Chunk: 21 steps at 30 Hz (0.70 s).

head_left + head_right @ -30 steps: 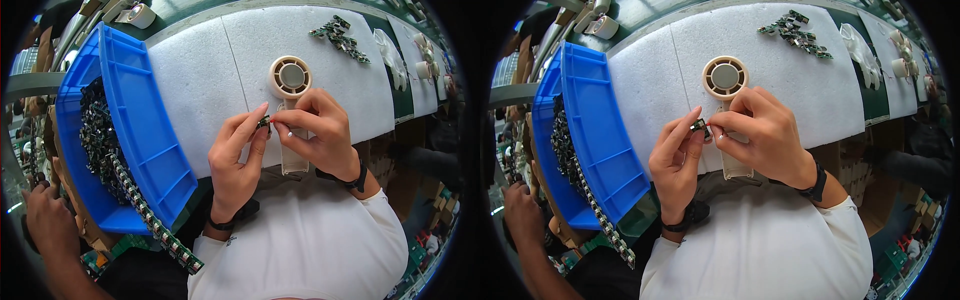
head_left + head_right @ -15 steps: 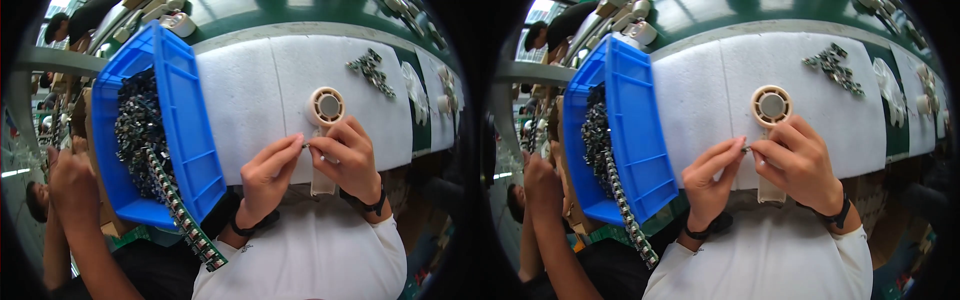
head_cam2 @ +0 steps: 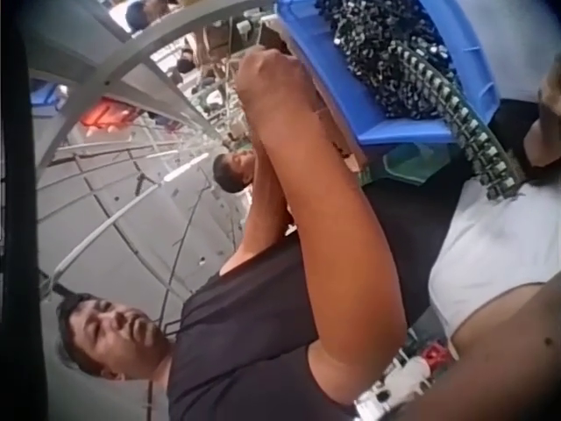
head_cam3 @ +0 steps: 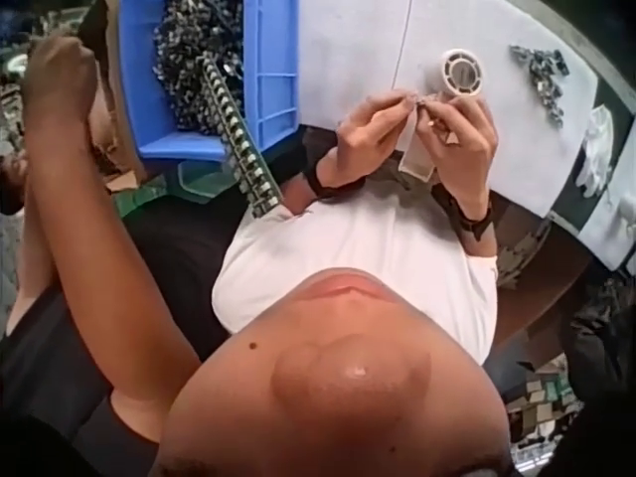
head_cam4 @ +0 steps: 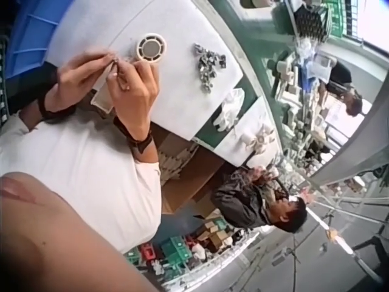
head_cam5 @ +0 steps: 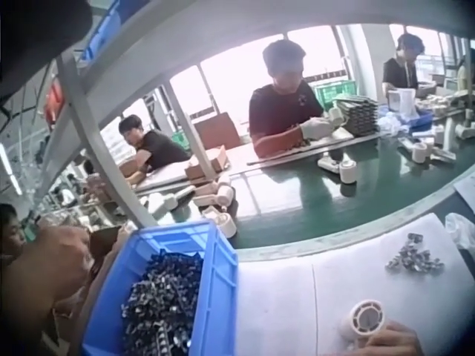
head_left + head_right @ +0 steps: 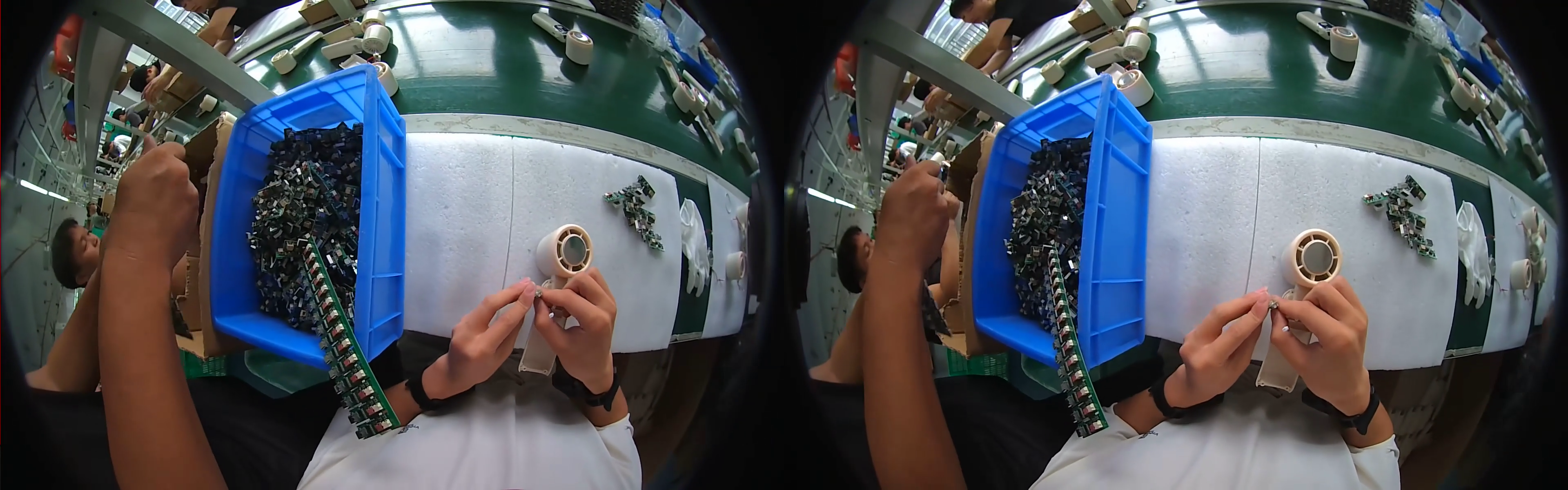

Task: Assemble small electronic components into white plastic device housings on an assembly line.

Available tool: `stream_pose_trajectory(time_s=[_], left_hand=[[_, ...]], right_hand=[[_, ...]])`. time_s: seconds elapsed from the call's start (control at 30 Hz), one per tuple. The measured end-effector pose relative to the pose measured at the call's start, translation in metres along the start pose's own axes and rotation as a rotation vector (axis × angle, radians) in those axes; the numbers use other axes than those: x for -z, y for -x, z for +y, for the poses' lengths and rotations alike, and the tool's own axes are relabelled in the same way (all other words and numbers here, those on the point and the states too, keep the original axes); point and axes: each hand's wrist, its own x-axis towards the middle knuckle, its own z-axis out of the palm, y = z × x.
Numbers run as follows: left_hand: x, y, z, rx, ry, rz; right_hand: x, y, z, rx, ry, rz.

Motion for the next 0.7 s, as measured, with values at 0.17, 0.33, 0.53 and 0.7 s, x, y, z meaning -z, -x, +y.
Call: stream_pose_trajectory(time_s=[0.17,0.33,0.53,0.7], left_hand=[[-0.008,0.003,-0.001,-0.054,-0.092,0.083],[-0.007,-0.004,-0.005,0.042,-0.008,0.104],[0.010,-0.007,-0.012,0.504,0.565,-0.010],[0.011,-0.010,-0.013,0.564,0.686,-0.063]], right_hand=[[-0.002,-0.007,0.001,-0.044,-0.064,-0.036],[-0.001,-0.013,0.001,0.012,-0.045,-0.050],[0.006,-0.008,0.009,-0.011,-0.150,-0.096],[0.010,-0.008,0.008,0.139,-0.096,-0.149]])
